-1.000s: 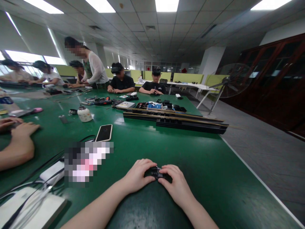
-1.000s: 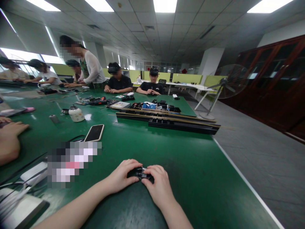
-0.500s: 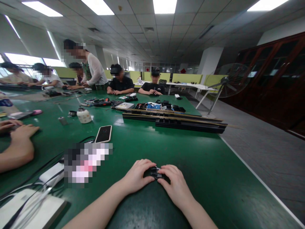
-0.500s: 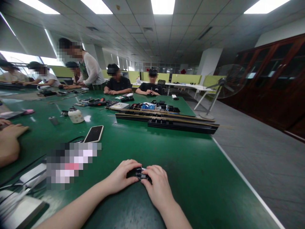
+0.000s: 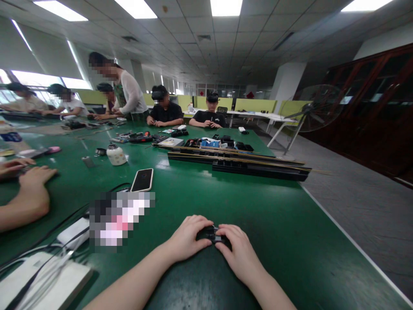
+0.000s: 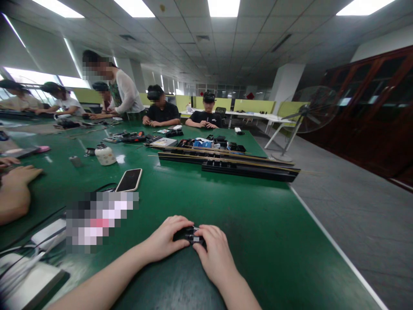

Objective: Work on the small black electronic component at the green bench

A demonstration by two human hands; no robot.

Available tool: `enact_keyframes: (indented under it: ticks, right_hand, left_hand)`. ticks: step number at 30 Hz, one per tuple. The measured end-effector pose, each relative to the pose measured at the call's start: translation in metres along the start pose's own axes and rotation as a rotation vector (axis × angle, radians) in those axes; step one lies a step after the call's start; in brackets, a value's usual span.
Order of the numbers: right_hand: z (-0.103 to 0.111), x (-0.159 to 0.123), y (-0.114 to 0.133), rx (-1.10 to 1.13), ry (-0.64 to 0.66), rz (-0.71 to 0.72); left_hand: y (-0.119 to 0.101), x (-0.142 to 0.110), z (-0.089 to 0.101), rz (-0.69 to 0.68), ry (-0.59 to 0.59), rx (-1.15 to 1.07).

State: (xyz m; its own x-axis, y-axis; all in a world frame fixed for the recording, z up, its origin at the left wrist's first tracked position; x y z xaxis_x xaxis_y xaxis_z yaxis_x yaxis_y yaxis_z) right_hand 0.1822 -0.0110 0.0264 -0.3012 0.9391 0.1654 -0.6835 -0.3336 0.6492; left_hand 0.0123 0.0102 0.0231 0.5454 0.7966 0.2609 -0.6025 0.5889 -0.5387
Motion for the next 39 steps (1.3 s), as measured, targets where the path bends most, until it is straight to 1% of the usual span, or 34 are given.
enact_keyframes:
  ticks: [4, 10, 14, 22, 39]
  right_hand:
    - [0.0004, -0.0001, -0.0015, 0.023, -0.017, -0.021]
    - [0.0014, -0.0001, -0.0050, 0.089, -0.072, -0.089]
    - [0.0009, 0.0000, -0.0061, 0.091, -0.088, -0.102]
    - [0.0016, 0.0005, -0.0059, 0.084, -0.093, -0.082]
    - [0.0010, 0.0013, -0.0069, 0.106, -0.083, -0.096]
  left_hand:
    - [0.0008, -0.0008, -0.0007, -0.003, -0.004, -0.006]
    - [0.0021, -0.0015, -0.0005, -0.003, -0.058, -0.026]
    - [0.0014, -0.0012, -0.0002, -0.018, -0.081, -0.034]
    - [0.0016, -0.0009, -0.0003, -0.011, -0.071, -0.027]
    - [0.0041, -0.0018, -0.0012, 0.027, -0.050, -0.038]
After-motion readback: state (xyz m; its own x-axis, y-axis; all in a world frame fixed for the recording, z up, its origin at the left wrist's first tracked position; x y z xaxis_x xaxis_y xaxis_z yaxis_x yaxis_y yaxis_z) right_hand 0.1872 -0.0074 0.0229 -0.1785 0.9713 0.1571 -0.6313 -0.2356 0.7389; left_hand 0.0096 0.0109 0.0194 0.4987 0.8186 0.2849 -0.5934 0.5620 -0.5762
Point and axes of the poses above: each hand's wrist, its own x-axis towards the middle knuckle, its own z-axis out of the back of the hand, y = z × x, the point moved 3 cm from there along x, towards the middle knuckle, and after that the axes turned 2 degrees about -z, right-handed, at the moved point
